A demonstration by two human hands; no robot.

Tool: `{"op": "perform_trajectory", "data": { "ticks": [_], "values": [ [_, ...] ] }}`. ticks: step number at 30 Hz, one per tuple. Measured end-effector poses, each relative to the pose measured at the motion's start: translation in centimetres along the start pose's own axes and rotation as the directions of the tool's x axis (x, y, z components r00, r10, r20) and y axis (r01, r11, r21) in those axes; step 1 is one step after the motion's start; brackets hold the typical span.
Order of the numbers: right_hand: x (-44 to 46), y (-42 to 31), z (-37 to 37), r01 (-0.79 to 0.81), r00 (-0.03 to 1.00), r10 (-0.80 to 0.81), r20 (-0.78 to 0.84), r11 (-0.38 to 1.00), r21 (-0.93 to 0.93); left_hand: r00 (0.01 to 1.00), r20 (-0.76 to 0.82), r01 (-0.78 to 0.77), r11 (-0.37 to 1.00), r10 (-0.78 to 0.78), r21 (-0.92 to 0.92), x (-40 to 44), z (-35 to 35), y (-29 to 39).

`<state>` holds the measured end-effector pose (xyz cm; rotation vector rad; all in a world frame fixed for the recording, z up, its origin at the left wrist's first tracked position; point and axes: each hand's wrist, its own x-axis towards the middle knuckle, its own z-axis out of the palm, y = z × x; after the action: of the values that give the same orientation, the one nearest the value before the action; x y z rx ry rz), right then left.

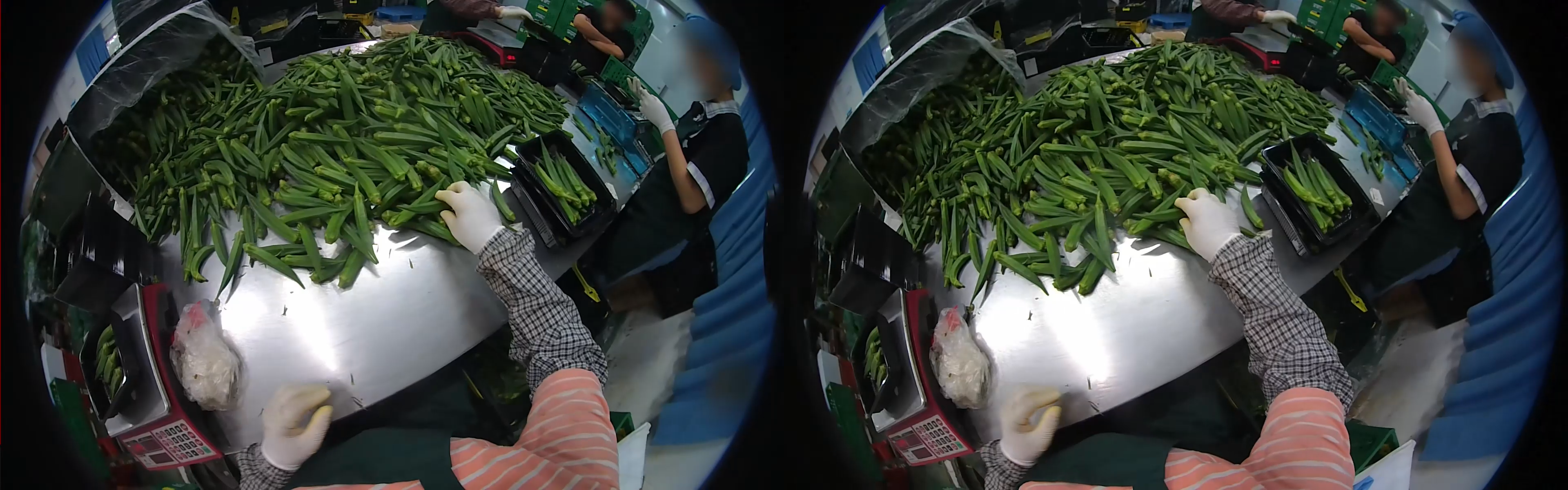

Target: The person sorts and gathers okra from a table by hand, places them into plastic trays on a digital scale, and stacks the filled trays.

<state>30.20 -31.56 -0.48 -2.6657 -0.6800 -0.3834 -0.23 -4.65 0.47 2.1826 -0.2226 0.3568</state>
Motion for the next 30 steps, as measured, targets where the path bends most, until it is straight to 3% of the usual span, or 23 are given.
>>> {"op": "perform_trajectory", "data": {
  "ticks": [2, 4, 6, 7, 10, 13, 15, 17, 20, 23, 26, 29, 30],
  "values": [
    [1.0, 0.9, 0.1, -0.040, 0.997, 0.039, 0.067, 0.999, 0.023, 0.997, 0.002, -0.082, 0.996, 0.082, 0.026, 0.6, 2.0, -0.2],
    [1.3, 2.4, -0.8, -0.110, 0.993, 0.116, -0.010, 0.965, 0.239, 0.996, 0.013, -0.087, 0.996, 0.087, 0.013, 0.8, 2.6, -0.5],
    [0.9, 2.5, -4.2, -0.346, 0.932, 0.335, 0.141, 0.694, 0.631, 0.996, 0.009, -0.086, 0.996, 0.086, 0.007, 0.6, 3.0, -0.8],
    [0.4, 2.8, -5.2, -0.347, 0.918, 0.369, 0.146, 0.568, 0.747, 0.997, -0.004, -0.083, 0.997, 0.083, 0.011, 0.5, 3.2, -1.0],
    [-1.6, 4.6, -6.1, -0.406, 0.893, 0.406, 0.197, 0.535, 0.741, 0.997, -0.039, -0.063, 0.998, 0.062, -0.015, -0.5, 4.1, -1.6],
    [-3.7, 3.3, -5.6, -0.440, 0.894, 0.349, 0.281, 0.570, 0.694, 0.995, -0.067, -0.078, 0.997, 0.078, -0.007, -0.8, 4.9, -2.0],
    [-5.1, 0.8, -4.2, -0.383, 0.923, 0.269, 0.274, 0.669, 0.636, 0.992, -0.080, -0.093, 0.996, 0.093, 0.013, -0.8, 5.2, -2.1],
    [-6.1, -1.5, -2.5, -0.457, 0.880, 0.228, 0.417, 0.648, 0.609, 0.991, -0.093, -0.097, 0.995, 0.100, 0.030, -0.7, 5.3, -2.1],
    [-6.3, -2.5, -0.3, -0.255, 0.930, 0.080, 0.359, 0.842, 0.475, 0.989, -0.086, -0.119, 0.993, 0.119, -0.001, -0.7, 5.3, -2.4],
    [-3.9, -1.1, -0.6, -0.059, 0.997, 0.078, -0.016, 0.855, 0.515, 0.989, -0.096, -0.113, 0.994, 0.112, -0.009, -1.0, 5.4, -2.7],
    [-0.2, 1.3, 0.0, -0.063, 0.990, 0.074, -0.123, 0.994, 0.089, 0.992, -0.093, -0.086, 0.996, 0.086, 0.007, -1.2, 5.4, -2.6],
    [1.8, -0.8, 0.0, -0.213, 0.949, 0.265, 0.170, 0.938, -0.275, 0.988, -0.094, -0.126, 0.992, 0.126, 0.000, -1.0, 5.3, -2.7],
    [2.3, -0.9, 0.1, -0.243, 0.941, 0.292, 0.174, 0.936, -0.257, 0.989, -0.087, -0.118, 0.993, 0.120, 0.025, -1.0, 5.3, -2.6]
  ]
}}
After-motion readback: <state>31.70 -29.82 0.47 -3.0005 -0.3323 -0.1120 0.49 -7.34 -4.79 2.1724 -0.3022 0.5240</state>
